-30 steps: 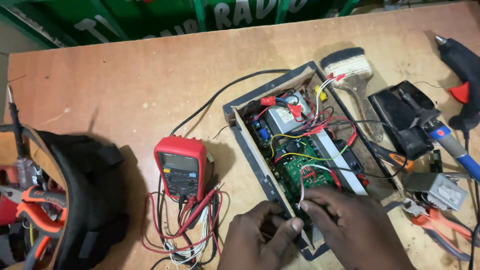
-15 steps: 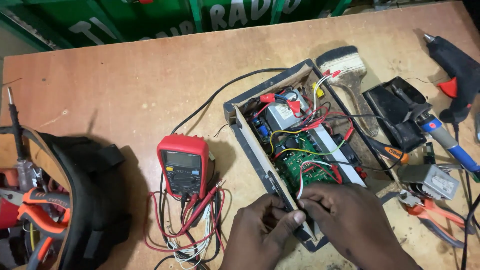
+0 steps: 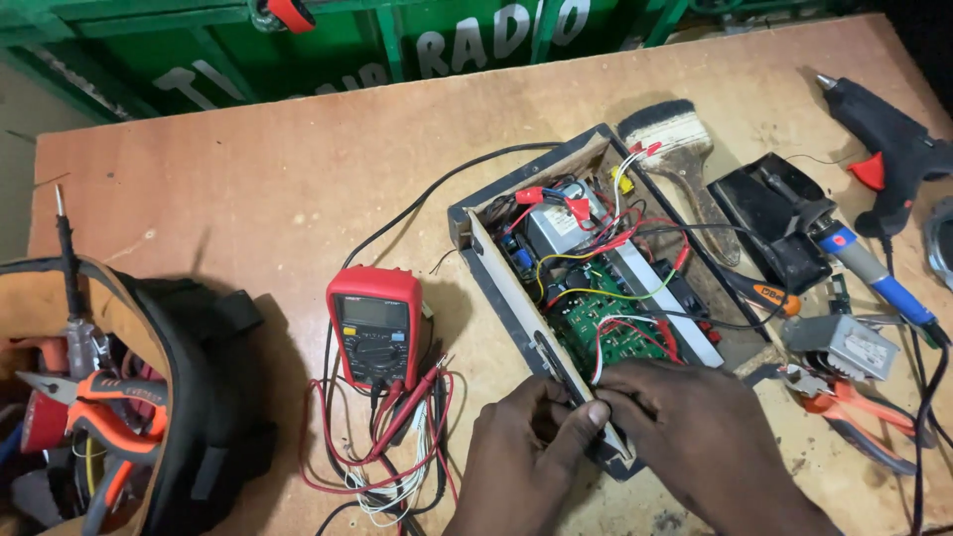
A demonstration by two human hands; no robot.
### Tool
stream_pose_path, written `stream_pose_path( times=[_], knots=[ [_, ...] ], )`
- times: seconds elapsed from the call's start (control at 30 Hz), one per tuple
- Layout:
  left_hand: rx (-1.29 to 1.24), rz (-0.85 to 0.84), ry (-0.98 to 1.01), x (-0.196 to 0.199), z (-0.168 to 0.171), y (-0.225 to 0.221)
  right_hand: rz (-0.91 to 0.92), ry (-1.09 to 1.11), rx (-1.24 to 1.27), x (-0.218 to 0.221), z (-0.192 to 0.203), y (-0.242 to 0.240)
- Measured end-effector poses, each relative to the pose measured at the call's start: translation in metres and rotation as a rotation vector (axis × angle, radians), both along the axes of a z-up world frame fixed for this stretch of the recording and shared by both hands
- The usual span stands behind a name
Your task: Repairing the internal circuitry of an electronic device by manipulating wires and testing with a multimeter.
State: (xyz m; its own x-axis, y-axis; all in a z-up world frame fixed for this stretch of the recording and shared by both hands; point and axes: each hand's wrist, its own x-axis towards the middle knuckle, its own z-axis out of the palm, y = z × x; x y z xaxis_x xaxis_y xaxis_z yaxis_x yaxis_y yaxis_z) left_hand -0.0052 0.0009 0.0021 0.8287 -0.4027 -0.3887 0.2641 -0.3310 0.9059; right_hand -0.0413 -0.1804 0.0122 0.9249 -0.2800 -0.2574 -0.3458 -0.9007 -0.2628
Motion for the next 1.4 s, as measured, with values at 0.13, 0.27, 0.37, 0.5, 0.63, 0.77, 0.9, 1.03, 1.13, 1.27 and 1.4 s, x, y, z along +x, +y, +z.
stream_pose_path(
  times=[0.13,0.27,0.37,0.5,0.63,0.77,0.9,1.03,1.13,1.27,1.4],
  knots=[
    [-0.024,0.009,0.048,-0.002,0.001,0.0,-0.244,0.094,0.007,0.004,0.036,-0.009],
    [-0.032,0.019,-0.014,-0.003,-0.002,0.002,-0.395,-0.11,0.018,0.01,0.06,-0.021],
    [0.019,-0.007,0.018,-0.002,0.003,0.0,-0.243,-0.165,-0.067,0.014,0.038,-0.045],
    [0.084,-0.016,-0.032,0.0,0.007,0.002,-0.025,-0.304,-0.139,0.017,0.018,-0.061],
    [0.203,-0.044,-0.175,0.003,0.007,0.004,-0.014,-0.269,-0.099,0.019,0.019,-0.06],
    [0.293,0.046,-0.357,0.009,0.016,0.002,-0.028,-0.214,-0.131,0.019,0.018,-0.06],
    [0.145,-0.141,-0.978,0.04,0.041,-0.021,-0.088,-0.183,-0.172,0.013,0.022,-0.058],
    [0.337,-0.51,-1.187,0.079,0.024,-0.067,-0.045,-0.093,-0.116,0.01,0.033,-0.068],
    [0.456,-0.512,-1.294,0.089,-0.001,-0.085,0.04,0.003,-0.099,0.01,0.035,-0.085],
    [0.489,-0.507,-1.34,0.095,-0.011,-0.089,0.247,-0.029,-0.061,0.021,0.034,-0.115],
    [0.494,-0.551,-1.285,0.094,-0.012,-0.087,0.592,-0.356,-0.003,0.044,0.05,-0.129]
  ],
)
